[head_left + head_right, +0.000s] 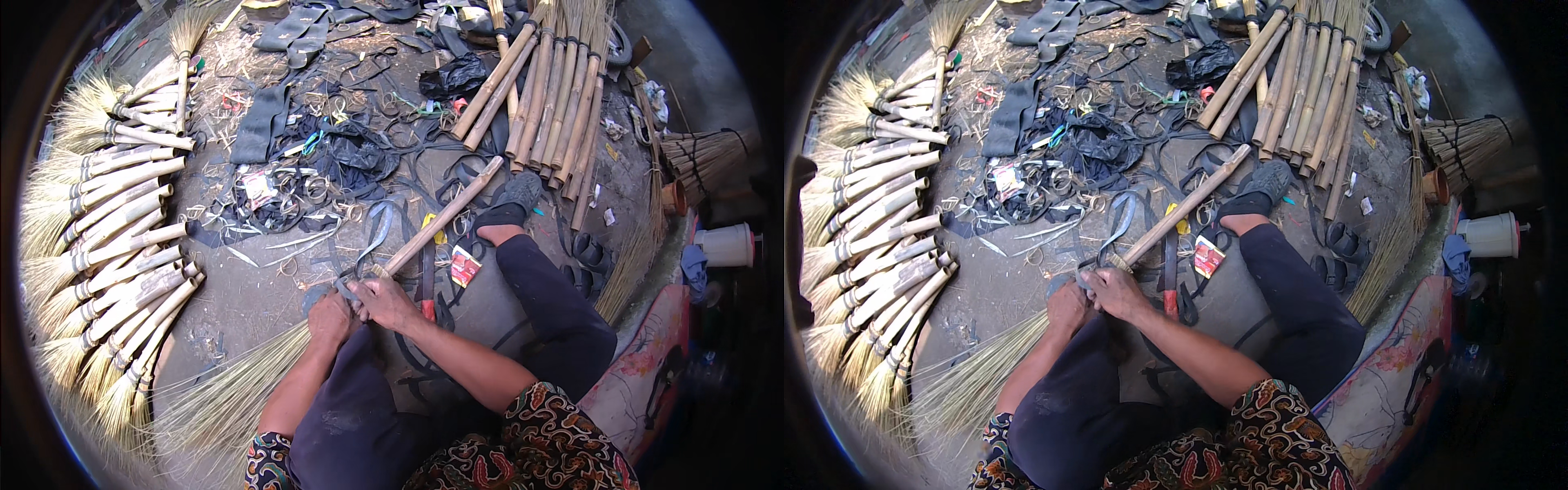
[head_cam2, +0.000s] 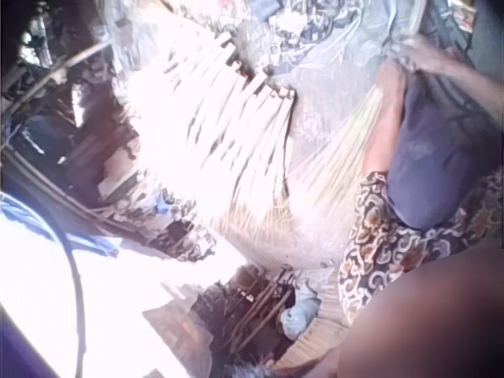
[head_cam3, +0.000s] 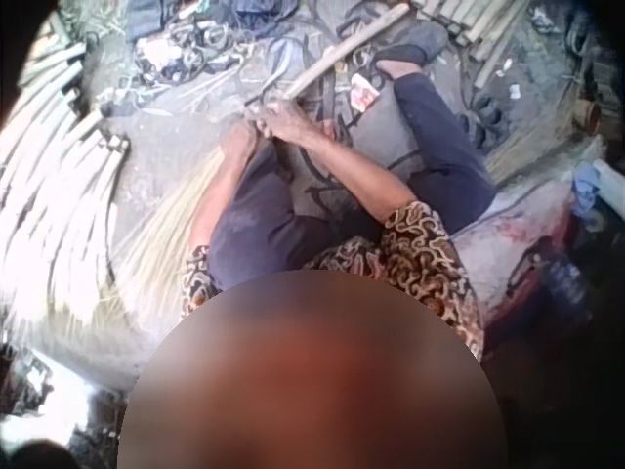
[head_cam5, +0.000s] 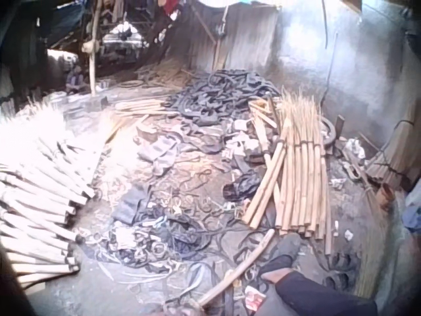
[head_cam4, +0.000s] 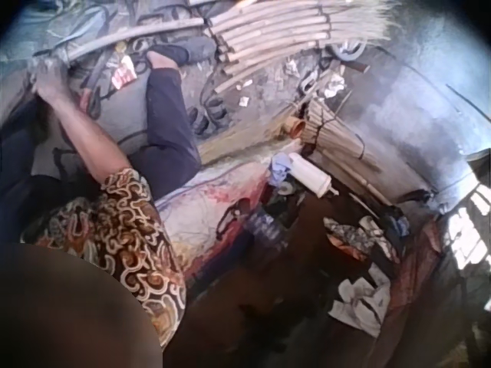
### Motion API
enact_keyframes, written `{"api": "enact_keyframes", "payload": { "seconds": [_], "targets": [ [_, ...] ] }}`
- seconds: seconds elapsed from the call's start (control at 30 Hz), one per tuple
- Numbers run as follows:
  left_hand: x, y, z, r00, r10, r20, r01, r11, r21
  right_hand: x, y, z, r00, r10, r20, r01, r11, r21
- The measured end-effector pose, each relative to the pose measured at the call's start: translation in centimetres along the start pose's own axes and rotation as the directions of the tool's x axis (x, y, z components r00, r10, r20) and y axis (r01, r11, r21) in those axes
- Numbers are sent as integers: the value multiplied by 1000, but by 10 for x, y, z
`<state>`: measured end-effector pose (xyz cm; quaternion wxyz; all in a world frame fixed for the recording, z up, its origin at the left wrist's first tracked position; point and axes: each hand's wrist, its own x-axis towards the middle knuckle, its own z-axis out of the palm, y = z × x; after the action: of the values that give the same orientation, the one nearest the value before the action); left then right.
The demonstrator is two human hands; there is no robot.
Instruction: The person gathers a bundle of straw-like bristles, aligns them, and attaches them to a bamboo handle. They wrap a black strap around the junction to secure the bristles, then use pliers to tighten and trim the strap. The finished broom is placed with others nearby.
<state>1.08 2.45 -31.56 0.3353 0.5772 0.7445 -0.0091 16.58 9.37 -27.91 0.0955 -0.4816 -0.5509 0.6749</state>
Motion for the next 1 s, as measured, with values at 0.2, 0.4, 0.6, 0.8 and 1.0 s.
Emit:
{"api": "enact_keyframes", "payload": {
  "seconds": [0.2,0.4,0.6,0.8,1.0],
  "targets": [
    [-1,2,5,995,6,-96,-3,999,34,-31,22,-9,997,6,-80,-32,943,-330],
    [0,1,19,972,68,-226,-37,990,137,-19,7,-3,901,-432,-20,412,871,-269],
    [6,-1,3,982,29,-187,-32,999,-12,-82,48,-18,990,-136,37,141,963,-229],
    [29,-4,-55,863,213,459,34,881,-472,-65,77,-25,991,-130,-36,122,979,-161],
    [32,-5,-55,942,121,314,-46,970,-238,-12,68,-7,994,15,-108,-31,989,-146]
  ]
}}
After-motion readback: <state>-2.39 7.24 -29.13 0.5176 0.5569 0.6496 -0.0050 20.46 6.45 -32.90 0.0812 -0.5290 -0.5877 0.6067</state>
